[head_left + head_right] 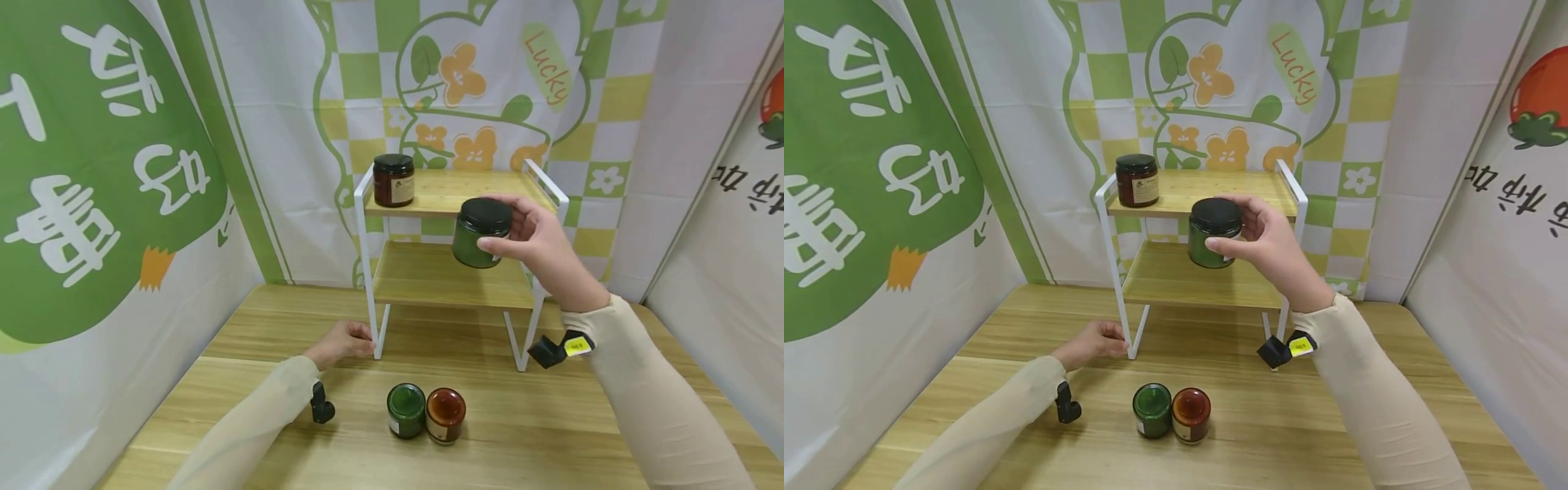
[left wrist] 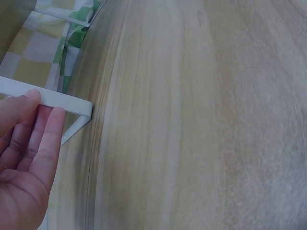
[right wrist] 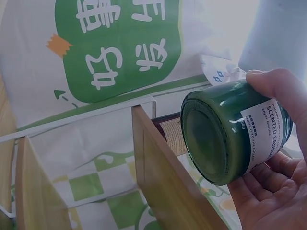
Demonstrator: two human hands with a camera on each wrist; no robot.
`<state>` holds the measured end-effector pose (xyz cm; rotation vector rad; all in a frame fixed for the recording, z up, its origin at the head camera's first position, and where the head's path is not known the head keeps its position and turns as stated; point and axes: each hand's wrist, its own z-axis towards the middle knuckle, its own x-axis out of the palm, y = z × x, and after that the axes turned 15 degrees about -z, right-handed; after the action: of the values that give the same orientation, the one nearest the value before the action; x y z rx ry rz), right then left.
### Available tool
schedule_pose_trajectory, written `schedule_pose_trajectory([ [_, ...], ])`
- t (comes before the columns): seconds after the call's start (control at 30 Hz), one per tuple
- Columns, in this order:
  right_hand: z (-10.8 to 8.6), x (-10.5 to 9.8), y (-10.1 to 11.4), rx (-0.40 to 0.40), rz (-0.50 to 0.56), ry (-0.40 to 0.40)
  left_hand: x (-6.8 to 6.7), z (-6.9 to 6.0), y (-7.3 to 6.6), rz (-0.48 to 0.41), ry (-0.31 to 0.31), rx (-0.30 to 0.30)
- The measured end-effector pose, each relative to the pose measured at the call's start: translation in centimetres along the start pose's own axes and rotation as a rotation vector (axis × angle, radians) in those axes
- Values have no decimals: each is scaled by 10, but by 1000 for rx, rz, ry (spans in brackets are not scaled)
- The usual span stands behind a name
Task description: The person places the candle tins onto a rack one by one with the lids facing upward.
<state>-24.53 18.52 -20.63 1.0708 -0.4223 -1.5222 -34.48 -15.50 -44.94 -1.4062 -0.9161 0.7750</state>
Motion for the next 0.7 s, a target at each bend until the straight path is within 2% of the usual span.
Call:
schedule_pose_trajectory([
  [0.13, 14, 1, 4, 3, 27, -16, 0, 0, 1, -1, -6, -4],
  [0.43, 42, 5, 17, 63, -52, -27, -1, 0, 3, -8, 7, 13],
  [0.7, 66, 5, 26, 49, 14, -50, -1, 1, 2, 6, 5, 24],
])
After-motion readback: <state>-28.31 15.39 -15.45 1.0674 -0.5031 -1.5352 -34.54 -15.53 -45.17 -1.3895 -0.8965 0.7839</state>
